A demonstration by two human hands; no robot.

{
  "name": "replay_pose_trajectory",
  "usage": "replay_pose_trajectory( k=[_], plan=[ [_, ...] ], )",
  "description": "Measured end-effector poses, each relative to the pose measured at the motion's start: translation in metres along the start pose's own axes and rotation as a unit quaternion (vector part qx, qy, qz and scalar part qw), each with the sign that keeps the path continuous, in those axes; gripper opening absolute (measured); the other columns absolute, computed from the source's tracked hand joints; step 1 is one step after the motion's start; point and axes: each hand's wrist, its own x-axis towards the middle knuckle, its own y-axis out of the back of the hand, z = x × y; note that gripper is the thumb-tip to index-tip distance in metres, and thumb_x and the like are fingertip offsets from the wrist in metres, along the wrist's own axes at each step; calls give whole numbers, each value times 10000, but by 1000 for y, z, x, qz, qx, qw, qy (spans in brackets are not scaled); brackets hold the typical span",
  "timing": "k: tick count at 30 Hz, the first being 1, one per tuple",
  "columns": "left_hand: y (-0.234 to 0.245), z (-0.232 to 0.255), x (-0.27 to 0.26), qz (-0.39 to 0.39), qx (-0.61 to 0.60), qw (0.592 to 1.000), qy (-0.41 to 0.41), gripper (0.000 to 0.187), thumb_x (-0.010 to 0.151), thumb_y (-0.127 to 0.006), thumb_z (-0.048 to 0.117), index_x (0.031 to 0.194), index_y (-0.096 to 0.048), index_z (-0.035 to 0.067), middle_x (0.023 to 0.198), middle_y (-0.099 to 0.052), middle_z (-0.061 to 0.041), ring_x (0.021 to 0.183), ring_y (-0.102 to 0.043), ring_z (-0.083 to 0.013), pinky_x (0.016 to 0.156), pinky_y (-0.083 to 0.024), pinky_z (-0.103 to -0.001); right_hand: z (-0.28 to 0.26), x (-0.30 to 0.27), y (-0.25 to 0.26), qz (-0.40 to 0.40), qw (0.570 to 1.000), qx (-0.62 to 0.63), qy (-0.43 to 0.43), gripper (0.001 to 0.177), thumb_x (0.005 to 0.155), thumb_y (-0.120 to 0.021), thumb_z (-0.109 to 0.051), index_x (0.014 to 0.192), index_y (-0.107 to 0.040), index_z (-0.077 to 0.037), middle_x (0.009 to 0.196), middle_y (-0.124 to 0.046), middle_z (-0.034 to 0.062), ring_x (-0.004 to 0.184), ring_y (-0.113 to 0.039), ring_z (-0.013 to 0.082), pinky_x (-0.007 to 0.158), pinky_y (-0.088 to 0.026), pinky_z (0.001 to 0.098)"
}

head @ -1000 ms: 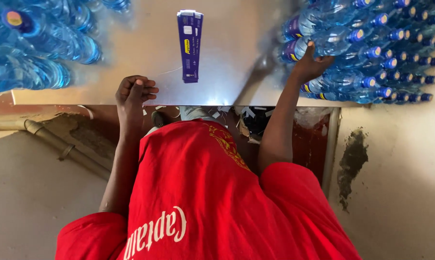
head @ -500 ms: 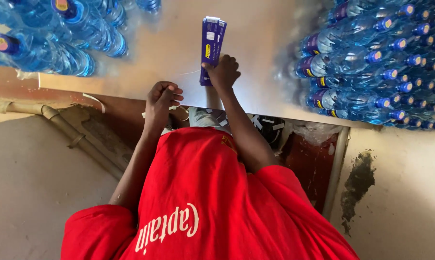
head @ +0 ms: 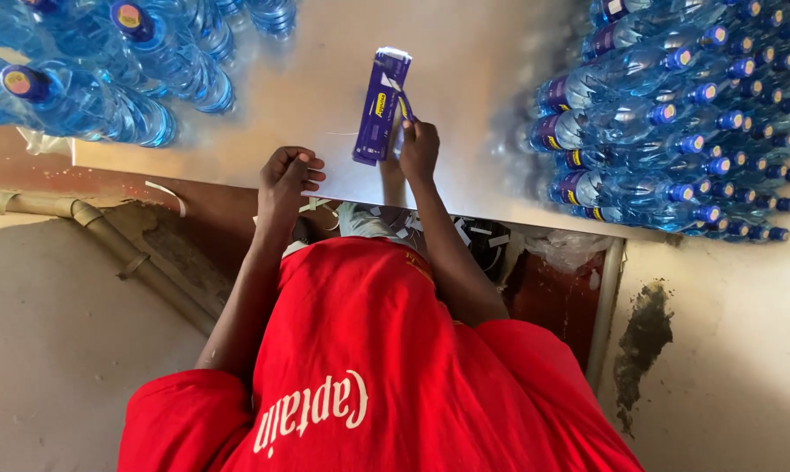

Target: Manually applying adhesive labels to plastic water bottles in a production environment.

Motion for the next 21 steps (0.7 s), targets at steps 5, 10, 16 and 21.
replay_pose_trajectory(
  k=[5, 10, 16, 21],
  plan=[
    [-21, 9, 37, -27, -10, 999, -29, 271, 1147, -582, 256, 1215, -718, 31, 1051, -784, -144, 930, -797, -194, 759, -640, -265, -36, -26, 65, -75, 967, 232, -78, 408, 1157, -603, -272, 1506, -670, -71, 1258, -754, 200, 1180, -712, 357, 1104, -538, 501],
    [-71, 32, 52, -137, -61, 988, -32, 433, 1139, -586, 345, 1411, -691, 25, 1272, -769, -178, 1162, -773, -264, 926, -645, -353, -64, -73, 81, -219, 822, 504, -152, 400, 1160, -517, -128, 1532, -606, -9, 894, -660, 117, 790, -719, 227, 817, -572, 302],
    [-93, 26, 53, -190, -183, 962, -76, 302, 1111, -736, 235, 1254, -696, -28, 1023, -715, -134, 944, -758, -226, 812, -654, -358, -125, -81, 126, -176, 897, 400, -59, 285, 1173, -602, -233, 1320, -682, -3, 1139, -720, 205, 1079, -685, 294, 1059, -514, 506],
    [-89, 78, 7, -132, -38, 978, -158, 341, 1012, -830, 285, 1223, -606, 140, 992, -767, -39, 905, -713, -119, 806, -547, -275, -160, -56, 172, -56, 932, 357, -21, 476, 1050, -741, -463, 1330, -745, -79, 1187, -750, 47, 913, -659, 157, 851, -565, 291]
  ],
)
